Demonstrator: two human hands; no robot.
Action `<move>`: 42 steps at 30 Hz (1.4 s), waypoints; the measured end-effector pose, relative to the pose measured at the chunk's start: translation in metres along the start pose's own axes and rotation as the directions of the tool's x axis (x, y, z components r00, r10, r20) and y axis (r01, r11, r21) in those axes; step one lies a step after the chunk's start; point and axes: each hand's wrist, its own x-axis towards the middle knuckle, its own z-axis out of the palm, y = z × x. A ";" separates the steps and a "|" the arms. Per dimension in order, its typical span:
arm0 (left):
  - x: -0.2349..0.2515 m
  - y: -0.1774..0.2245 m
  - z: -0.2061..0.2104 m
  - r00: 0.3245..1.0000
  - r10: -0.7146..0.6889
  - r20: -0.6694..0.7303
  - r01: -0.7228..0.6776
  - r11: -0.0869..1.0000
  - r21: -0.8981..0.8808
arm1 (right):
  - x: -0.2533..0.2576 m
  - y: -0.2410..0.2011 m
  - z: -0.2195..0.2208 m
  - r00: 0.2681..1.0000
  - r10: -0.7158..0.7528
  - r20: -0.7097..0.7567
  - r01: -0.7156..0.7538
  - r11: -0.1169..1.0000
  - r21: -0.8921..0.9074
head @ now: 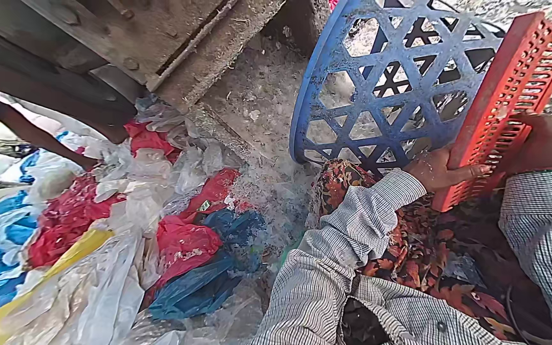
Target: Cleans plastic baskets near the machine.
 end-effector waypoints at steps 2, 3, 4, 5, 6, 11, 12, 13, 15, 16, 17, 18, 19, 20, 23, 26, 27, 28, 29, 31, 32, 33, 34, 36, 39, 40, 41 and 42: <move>-0.001 0.001 0.000 1.000 0.002 -0.004 -0.002 1.000 -0.001 | 0.000 0.000 0.000 1.000 0.001 0.007 -0.001 1.000 0.003; -0.001 0.001 0.000 1.000 0.005 -0.004 -0.005 1.000 -0.002 | 0.000 0.000 -0.001 1.000 0.003 0.007 -0.003 1.000 0.001; 0.000 0.000 0.000 1.000 0.010 -0.002 -0.010 1.000 -0.002 | 0.000 0.000 -0.001 1.000 0.002 0.006 -0.002 1.000 -0.003; 0.000 0.000 0.000 1.000 0.014 0.002 -0.014 1.000 -0.001 | 0.000 0.000 -0.001 1.000 -0.002 0.003 0.002 1.000 -0.003; 0.000 0.000 0.000 1.000 0.016 0.005 -0.016 1.000 0.002 | 0.000 0.000 0.000 1.000 -0.007 -0.002 0.007 1.000 -0.007; -0.001 0.002 0.000 1.000 -0.003 -0.004 0.003 1.000 0.008 | 0.001 0.003 0.000 1.000 -0.030 0.002 0.030 0.999 0.018; -0.003 0.004 0.000 1.000 -0.018 -0.005 0.018 1.000 -0.009 | 0.001 0.004 0.000 0.999 -0.045 -0.001 0.045 0.998 0.046; -0.004 0.006 0.001 1.000 -0.021 -0.011 0.021 0.999 -0.030 | 0.002 0.005 0.000 0.998 -0.058 0.000 0.058 0.996 0.062; -0.003 0.006 0.001 1.000 -0.017 -0.012 0.016 0.999 -0.046 | 0.004 0.006 -0.001 0.998 -0.070 0.000 0.069 0.995 0.072; -0.003 0.005 0.001 1.000 -0.012 -0.013 0.011 0.999 -0.046 | 0.005 0.006 -0.002 0.998 -0.070 -0.002 0.070 0.995 0.067; -0.002 0.004 0.001 1.000 -0.008 -0.017 0.007 0.999 -0.045 | 0.004 0.005 -0.002 0.998 -0.064 0.009 0.064 0.996 0.062; -0.002 0.002 0.002 1.000 -0.001 -0.022 0.000 0.999 -0.049 | 0.004 0.004 -0.002 0.998 -0.059 0.014 0.058 0.997 0.045; -0.002 0.002 0.001 1.000 0.000 -0.021 -0.001 0.999 -0.047 | 0.004 0.004 -0.002 0.999 -0.052 0.016 0.051 0.998 0.035; -0.002 0.003 0.001 1.000 -0.001 -0.018 0.001 0.999 -0.040 | 0.004 0.003 -0.002 0.999 -0.047 0.017 0.046 0.999 0.027; 0.000 0.000 0.002 1.000 0.015 -0.020 -0.016 0.999 -0.037 | 0.006 0.005 -0.003 0.998 -0.054 0.014 0.054 0.998 0.012; 0.000 -0.002 0.002 1.000 0.024 -0.017 -0.024 0.999 -0.038 | 0.014 0.013 -0.009 0.998 -0.058 0.039 0.060 0.997 -0.055; 0.000 -0.002 0.002 1.000 0.023 -0.016 -0.024 0.999 -0.042 | 0.013 0.013 -0.009 0.998 -0.055 0.041 0.058 0.996 -0.067; 0.000 -0.002 0.002 1.000 0.025 -0.017 -0.026 0.999 -0.048 | 0.014 0.013 -0.010 0.998 -0.055 0.040 0.058 0.995 -0.075; 0.000 -0.002 0.002 1.000 0.021 -0.016 -0.022 0.998 -0.053 | 0.014 0.013 -0.010 0.997 -0.060 0.040 0.063 0.995 -0.080; -0.001 0.000 0.001 1.000 0.017 -0.011 -0.017 0.998 -0.055 | 0.012 0.011 -0.009 0.997 -0.060 0.046 0.064 0.995 -0.081; -0.001 0.000 0.001 1.000 0.020 -0.013 -0.021 0.998 -0.056 | 0.010 0.009 -0.008 0.998 -0.056 0.040 0.058 0.996 -0.070; 0.000 0.000 0.002 1.000 0.021 -0.015 -0.022 0.998 -0.057 | 0.008 0.006 -0.007 0.998 -0.055 0.028 0.056 0.997 -0.052; 0.000 0.000 0.002 1.000 0.022 -0.018 -0.022 0.998 -0.058 | 0.007 0.005 -0.005 0.999 -0.052 0.017 0.053 0.998 -0.045; 0.001 -0.002 0.002 1.000 0.022 -0.016 -0.022 0.998 -0.050 | 0.011 0.010 -0.008 0.998 -0.058 0.033 0.060 0.996 -0.068; 0.003 -0.006 0.002 1.000 0.026 -0.010 -0.027 0.999 -0.034 | 0.018 0.016 -0.012 0.995 -0.082 0.060 0.086 0.994 -0.072; 0.003 -0.005 0.002 1.000 0.021 -0.012 -0.022 0.999 -0.027 | 0.018 0.017 -0.013 0.995 -0.083 0.064 0.087 0.994 -0.067; 0.001 -0.003 0.001 1.000 0.002 -0.011 -0.002 1.000 -0.015 | 0.018 0.016 -0.012 0.994 -0.089 0.063 0.093 0.994 -0.059; -0.001 0.001 0.000 1.000 -0.025 -0.002 0.025 1.000 -0.002 | 0.016 0.015 -0.011 0.993 -0.102 0.063 0.106 0.993 -0.054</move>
